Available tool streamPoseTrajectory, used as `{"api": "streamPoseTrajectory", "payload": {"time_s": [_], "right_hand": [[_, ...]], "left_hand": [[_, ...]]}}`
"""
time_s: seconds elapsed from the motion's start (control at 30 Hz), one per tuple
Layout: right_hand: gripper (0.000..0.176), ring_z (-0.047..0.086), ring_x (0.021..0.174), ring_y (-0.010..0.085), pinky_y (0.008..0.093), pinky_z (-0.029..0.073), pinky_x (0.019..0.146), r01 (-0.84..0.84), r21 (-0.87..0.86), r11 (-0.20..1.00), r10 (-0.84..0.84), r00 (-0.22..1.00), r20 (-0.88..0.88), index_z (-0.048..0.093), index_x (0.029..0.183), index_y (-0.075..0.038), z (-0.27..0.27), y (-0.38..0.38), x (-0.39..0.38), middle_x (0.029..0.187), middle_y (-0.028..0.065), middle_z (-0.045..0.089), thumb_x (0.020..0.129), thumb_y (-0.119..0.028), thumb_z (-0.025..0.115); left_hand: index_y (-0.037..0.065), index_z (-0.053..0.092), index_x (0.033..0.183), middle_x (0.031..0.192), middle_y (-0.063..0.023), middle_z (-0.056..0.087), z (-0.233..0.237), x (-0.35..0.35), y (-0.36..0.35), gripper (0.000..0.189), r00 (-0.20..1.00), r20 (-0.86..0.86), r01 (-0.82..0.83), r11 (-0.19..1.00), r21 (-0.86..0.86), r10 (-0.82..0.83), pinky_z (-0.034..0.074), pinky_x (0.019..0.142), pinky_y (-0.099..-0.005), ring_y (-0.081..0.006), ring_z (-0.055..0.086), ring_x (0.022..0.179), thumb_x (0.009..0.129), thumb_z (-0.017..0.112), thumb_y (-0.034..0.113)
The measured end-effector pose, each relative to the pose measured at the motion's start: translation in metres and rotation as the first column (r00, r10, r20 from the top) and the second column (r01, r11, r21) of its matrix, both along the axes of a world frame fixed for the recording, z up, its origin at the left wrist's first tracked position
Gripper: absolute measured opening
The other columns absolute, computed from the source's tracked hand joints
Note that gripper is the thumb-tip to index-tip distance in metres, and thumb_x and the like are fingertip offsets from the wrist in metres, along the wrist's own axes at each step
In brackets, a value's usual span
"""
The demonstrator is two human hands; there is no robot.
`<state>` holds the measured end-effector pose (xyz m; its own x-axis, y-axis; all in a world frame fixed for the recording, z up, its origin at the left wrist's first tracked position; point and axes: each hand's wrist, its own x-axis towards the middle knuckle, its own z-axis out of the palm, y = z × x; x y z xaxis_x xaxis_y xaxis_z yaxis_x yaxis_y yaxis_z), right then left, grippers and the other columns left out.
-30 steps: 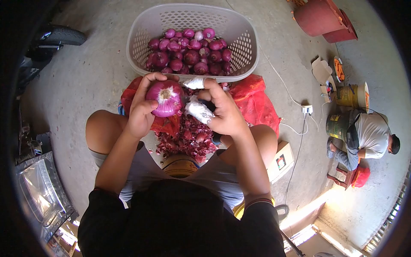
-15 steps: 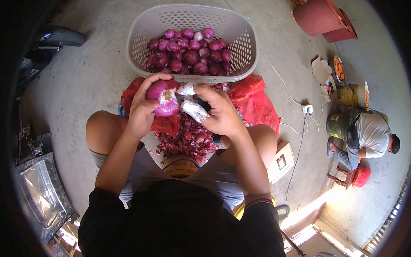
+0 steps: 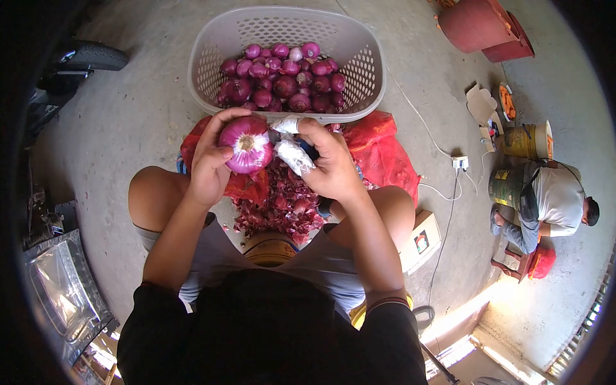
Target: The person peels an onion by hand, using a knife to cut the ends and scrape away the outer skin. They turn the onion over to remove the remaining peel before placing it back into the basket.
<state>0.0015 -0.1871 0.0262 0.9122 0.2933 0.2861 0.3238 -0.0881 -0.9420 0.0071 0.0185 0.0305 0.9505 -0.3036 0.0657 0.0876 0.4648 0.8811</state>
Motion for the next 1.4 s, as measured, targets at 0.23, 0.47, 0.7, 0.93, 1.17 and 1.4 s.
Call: {"api": "streamPoseTrajectory", "payload": {"time_s": [0.23,0.47,0.7,0.93,1.17,1.4], "right_hand": [[0.037,0.061,0.090,0.0166,0.0280,0.046,0.081,0.076,0.018,0.997,-0.076,0.997,0.033,0.052,0.115,-0.002,0.003,0.005,0.001,0.096,0.0084,0.063,0.079,0.004,0.061],[0.034,0.057,0.085,0.0085,0.0217,0.043,0.076,0.160,0.105,0.982,-0.146,0.981,-0.131,0.045,0.120,-0.001,0.002,-0.009,0.006,0.094,0.0050,0.062,0.088,-0.001,0.057],[0.044,0.061,0.080,0.0140,0.0265,0.046,0.073,0.125,-0.067,0.990,-0.126,0.992,-0.002,0.043,0.123,-0.004,0.001,-0.009,0.004,0.090,0.0075,0.065,0.084,-0.006,0.063],[0.054,0.065,0.078,0.0348,0.0376,0.050,0.064,0.085,-0.357,0.930,-0.016,0.981,0.193,0.048,0.117,-0.006,-0.003,-0.009,0.000,0.090,0.0169,0.065,0.069,-0.010,0.071],[0.046,0.064,0.077,0.0363,0.0409,0.050,0.064,0.018,-0.383,0.923,0.028,0.993,0.114,0.054,0.109,-0.005,0.008,-0.008,0.000,0.091,0.0175,0.064,0.066,-0.009,0.069],[0.043,0.065,0.077,0.0349,0.0396,0.050,0.065,-0.006,-0.268,0.963,0.014,1.000,0.028,0.054,0.109,-0.005,0.006,-0.005,-0.002,0.085,0.0155,0.064,0.068,-0.005,0.069]], "left_hand": [[0.000,0.040,0.126,0.126,-0.0162,0.050,-0.002,0.000,-0.005,0.051,0.985,0.147,-0.085,0.996,-0.013,0.086,0.038,0.100,-0.0350,-0.0222,0.050,0.115,0.076,0.046,0.005],[-0.001,0.039,0.128,0.127,-0.0161,0.048,0.002,0.000,-0.001,0.053,0.972,0.158,-0.174,0.984,-0.021,0.175,0.038,0.100,-0.0351,-0.0217,0.050,0.115,0.075,0.041,0.000],[-0.001,0.040,0.131,0.128,-0.0139,0.049,0.001,0.002,0.000,0.054,0.977,0.137,-0.170,0.985,0.023,0.166,0.037,0.100,-0.0321,-0.0185,0.050,0.113,0.077,0.040,-0.001],[-0.003,0.038,0.134,0.129,-0.0117,0.048,0.008,-0.001,-0.008,0.050,0.953,0.256,-0.217,0.957,0.195,0.164,0.036,0.099,-0.0302,-0.0166,0.049,0.113,0.085,0.046,-0.002],[-0.003,0.040,0.133,0.127,-0.0112,0.049,0.007,-0.002,-0.005,0.049,0.975,0.205,-0.133,0.964,0.231,0.085,0.039,0.095,-0.0280,-0.0139,0.051,0.108,0.085,0.048,-0.003],[-0.002,0.042,0.132,0.124,-0.0103,0.051,0.007,-0.002,-0.004,0.047,0.967,0.239,-0.144,0.958,0.247,0.084,0.040,0.093,-0.0270,-0.0124,0.051,0.106,0.085,0.047,-0.003]]}}
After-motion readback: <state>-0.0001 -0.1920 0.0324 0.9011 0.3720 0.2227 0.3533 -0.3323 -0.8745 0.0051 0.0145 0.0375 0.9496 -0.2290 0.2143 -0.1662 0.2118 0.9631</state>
